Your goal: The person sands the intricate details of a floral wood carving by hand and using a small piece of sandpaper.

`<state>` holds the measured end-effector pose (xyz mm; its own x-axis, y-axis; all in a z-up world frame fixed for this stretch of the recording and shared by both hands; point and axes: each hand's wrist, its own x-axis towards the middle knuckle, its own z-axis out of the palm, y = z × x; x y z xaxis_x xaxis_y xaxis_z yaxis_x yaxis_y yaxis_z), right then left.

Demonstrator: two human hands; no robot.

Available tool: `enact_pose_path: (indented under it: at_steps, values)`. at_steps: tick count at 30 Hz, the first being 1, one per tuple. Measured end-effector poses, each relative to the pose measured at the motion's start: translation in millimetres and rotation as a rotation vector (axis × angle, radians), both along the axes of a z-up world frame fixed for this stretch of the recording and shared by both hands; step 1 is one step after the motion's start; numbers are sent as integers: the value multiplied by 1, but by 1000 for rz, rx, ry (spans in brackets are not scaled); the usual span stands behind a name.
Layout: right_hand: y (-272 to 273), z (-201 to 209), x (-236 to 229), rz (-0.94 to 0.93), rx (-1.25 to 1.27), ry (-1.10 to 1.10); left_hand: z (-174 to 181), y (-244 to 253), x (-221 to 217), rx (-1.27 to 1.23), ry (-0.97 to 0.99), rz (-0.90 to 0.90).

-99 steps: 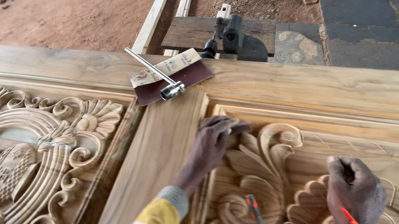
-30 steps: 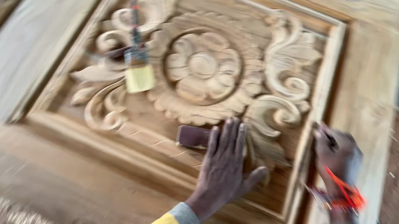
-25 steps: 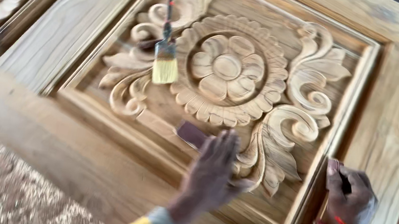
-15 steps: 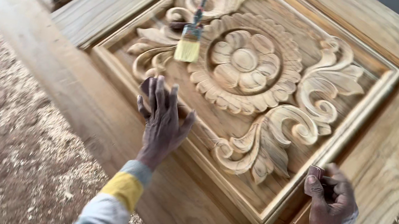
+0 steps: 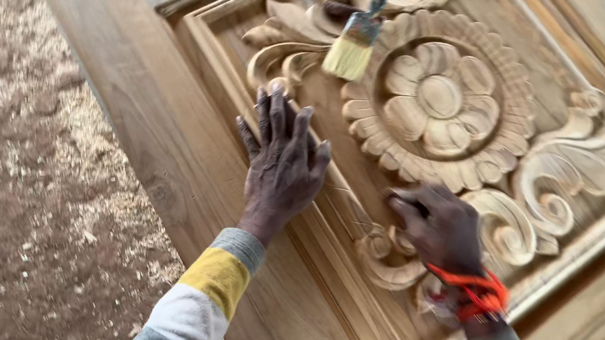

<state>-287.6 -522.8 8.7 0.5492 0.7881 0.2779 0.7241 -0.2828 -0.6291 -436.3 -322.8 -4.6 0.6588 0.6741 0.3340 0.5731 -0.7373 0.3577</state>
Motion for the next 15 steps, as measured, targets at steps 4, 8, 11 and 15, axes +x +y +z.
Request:
enact_pose_path:
  at_steps: [4,8,11,15]
  values:
    - [69,-6,3,142,47,-192,-8,4,3,1,-56,59]
    - [34,11,15,340,-86,-119,-13,9,8,-2,-110,156]
    - [18,19,18,385,-202,-143,-16,8,8,-14,-131,173]
    - [15,15,15,427,-130,-228,-16,9,10,4,-106,220]
